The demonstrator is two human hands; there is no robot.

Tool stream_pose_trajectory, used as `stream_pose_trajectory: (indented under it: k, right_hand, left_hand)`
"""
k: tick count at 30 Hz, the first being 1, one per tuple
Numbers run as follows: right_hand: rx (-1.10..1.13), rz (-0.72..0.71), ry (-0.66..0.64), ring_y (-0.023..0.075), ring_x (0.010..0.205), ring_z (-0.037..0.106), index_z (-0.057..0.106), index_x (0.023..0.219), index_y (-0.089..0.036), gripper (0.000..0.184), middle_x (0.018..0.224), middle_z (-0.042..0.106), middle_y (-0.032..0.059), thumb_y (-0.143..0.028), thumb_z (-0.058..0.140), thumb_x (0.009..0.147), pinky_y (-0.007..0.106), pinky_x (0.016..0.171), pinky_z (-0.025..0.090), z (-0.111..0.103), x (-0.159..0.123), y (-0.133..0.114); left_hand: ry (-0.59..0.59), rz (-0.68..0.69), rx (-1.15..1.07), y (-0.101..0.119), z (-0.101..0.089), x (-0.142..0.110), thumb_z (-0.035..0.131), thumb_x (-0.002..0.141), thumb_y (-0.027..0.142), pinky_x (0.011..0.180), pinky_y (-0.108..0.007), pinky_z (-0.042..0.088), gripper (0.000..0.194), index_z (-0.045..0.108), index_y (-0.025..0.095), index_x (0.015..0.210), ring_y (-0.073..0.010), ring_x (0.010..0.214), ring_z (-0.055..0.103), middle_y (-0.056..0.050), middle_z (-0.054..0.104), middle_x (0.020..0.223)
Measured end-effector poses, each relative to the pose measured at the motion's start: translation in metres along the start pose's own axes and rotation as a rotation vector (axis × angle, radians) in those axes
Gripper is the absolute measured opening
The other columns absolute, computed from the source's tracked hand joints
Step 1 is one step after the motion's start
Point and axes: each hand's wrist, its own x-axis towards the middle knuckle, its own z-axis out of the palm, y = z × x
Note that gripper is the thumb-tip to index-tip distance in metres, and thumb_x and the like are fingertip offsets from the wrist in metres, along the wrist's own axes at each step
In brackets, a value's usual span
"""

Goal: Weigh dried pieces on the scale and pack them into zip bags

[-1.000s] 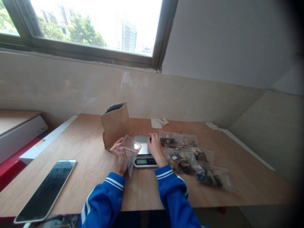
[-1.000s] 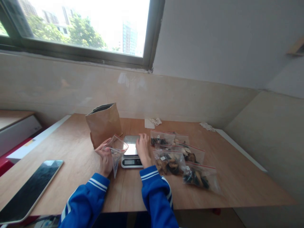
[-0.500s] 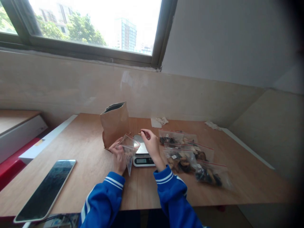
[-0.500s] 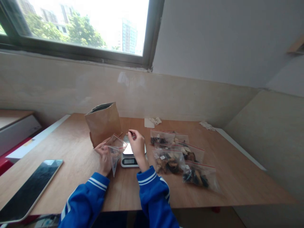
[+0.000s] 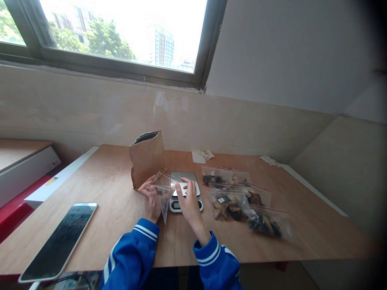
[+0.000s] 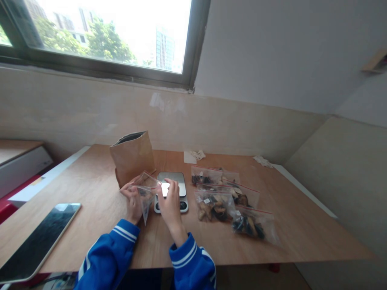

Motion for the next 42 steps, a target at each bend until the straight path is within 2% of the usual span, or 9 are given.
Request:
stream_pose_trajectory:
  k: [3, 6, 14, 18, 21, 26, 30, 34, 42]
  right_hand:
    - [0.093, 0.083, -0.082, 0.0243, 0.108, 0.056, 0.043, 0.127, -0.017, 0.053, 0.125, 0.054, 0.0156, -0.05, 0.052, 0.086, 0.04, 0.093, 0.046, 0.007, -0.02, -0.003]
    - [0.171, 0.066, -0.168, 0.0249, 0.115, 0.054, 0.04, 0.134, -0.017, 0.063, 0.129, 0.054, 0.0155, -0.046, 0.059, 0.082, 0.039, 0.096, 0.046, 0.013, -0.028, -0.012]
    - [0.261, -0.007, -0.145, 0.0233, 0.114, 0.058, 0.051, 0.133, -0.021, 0.047, 0.126, 0.06, 0.0114, -0.043, 0.046, 0.092, 0.04, 0.1, 0.044, -0.009, -0.013, -0.022]
    - [0.316, -0.007, -0.178, 0.0245, 0.121, 0.054, 0.064, 0.117, -0.02, 0.046, 0.128, 0.06, 0.0101, -0.052, 0.042, 0.092, 0.04, 0.104, 0.041, -0.03, -0.007, -0.019]
    - [0.335, 0.014, -0.245, 0.0235, 0.121, 0.054, 0.066, 0.111, -0.021, 0.05, 0.126, 0.062, 0.0089, -0.055, 0.035, 0.094, 0.039, 0.104, 0.041, -0.038, -0.006, -0.014]
    - [0.395, 0.022, -0.291, 0.0206, 0.118, 0.056, 0.06, 0.121, -0.023, 0.05, 0.121, 0.064, 0.0068, -0.055, 0.032, 0.095, 0.037, 0.104, 0.041, -0.043, -0.01, -0.002]
    - [0.296, 0.035, -0.15, 0.0217, 0.107, 0.062, 0.068, 0.096, -0.021, 0.051, 0.112, 0.067, 0.0084, -0.054, 0.029, 0.095, 0.037, 0.096, 0.046, -0.043, -0.015, 0.017]
    - [0.199, 0.068, 0.05, 0.0214, 0.086, 0.066, 0.065, 0.099, -0.018, 0.048, 0.09, 0.071, 0.0089, -0.051, 0.029, 0.096, 0.035, 0.085, 0.049, -0.034, -0.021, 0.043]
    - [0.172, 0.069, 0.222, 0.016, 0.063, 0.059, 0.063, 0.095, -0.016, 0.034, 0.075, 0.066, 0.0042, -0.045, 0.045, 0.092, 0.028, 0.066, 0.048, -0.026, -0.03, 0.075]
  left_hand:
    - [0.017, 0.013, 0.016, 0.005, 0.001, -0.001, 0.038, 0.093, 0.049, 0.092, -0.046, 0.047, 0.032, 0.035, 0.023, 0.11, -0.0218, 0.115, 0.054, -0.015, 0.048, 0.13]
    - [-0.017, 0.149, 0.001, 0.01, 0.003, -0.002, 0.04, 0.092, 0.051, 0.098, -0.048, 0.041, 0.032, 0.036, 0.023, 0.107, -0.0216, 0.117, 0.052, -0.013, 0.049, 0.129]
    - [-0.048, 0.297, -0.008, 0.02, 0.0, -0.005, 0.039, 0.092, 0.05, 0.094, -0.042, 0.042, 0.033, 0.042, 0.023, 0.11, -0.022, 0.116, 0.051, -0.012, 0.046, 0.131]
    - [0.041, 0.163, -0.002, 0.02, -0.004, -0.001, 0.046, 0.09, 0.047, 0.095, -0.04, 0.042, 0.037, 0.042, 0.021, 0.116, -0.0214, 0.113, 0.052, -0.011, 0.047, 0.129]
    - [-0.084, 0.013, 0.021, 0.021, -0.008, 0.001, 0.043, 0.092, 0.046, 0.092, -0.038, 0.043, 0.035, 0.05, 0.019, 0.113, -0.0216, 0.106, 0.056, -0.009, 0.058, 0.114]
    - [-0.272, 0.028, 0.085, 0.03, -0.011, 0.0, 0.043, 0.091, 0.046, 0.079, -0.034, 0.047, 0.034, 0.062, 0.018, 0.091, -0.0211, 0.086, 0.061, -0.007, 0.066, 0.09]
    - [-0.288, -0.078, 0.065, 0.035, -0.01, -0.002, 0.048, 0.089, 0.043, 0.065, -0.028, 0.048, 0.032, 0.067, 0.017, 0.087, -0.0177, 0.071, 0.06, -0.004, 0.066, 0.078]
    - [-0.338, -0.193, 0.047, 0.035, -0.013, -0.002, 0.055, 0.084, 0.042, 0.053, -0.025, 0.045, 0.031, 0.071, 0.015, 0.085, -0.0154, 0.06, 0.058, -0.003, 0.067, 0.074]
    - [-0.61, -0.067, 0.216, 0.033, -0.02, -0.004, 0.045, 0.09, 0.043, 0.068, -0.027, 0.049, 0.036, 0.066, 0.016, 0.102, -0.0175, 0.074, 0.063, -0.004, 0.07, 0.085]
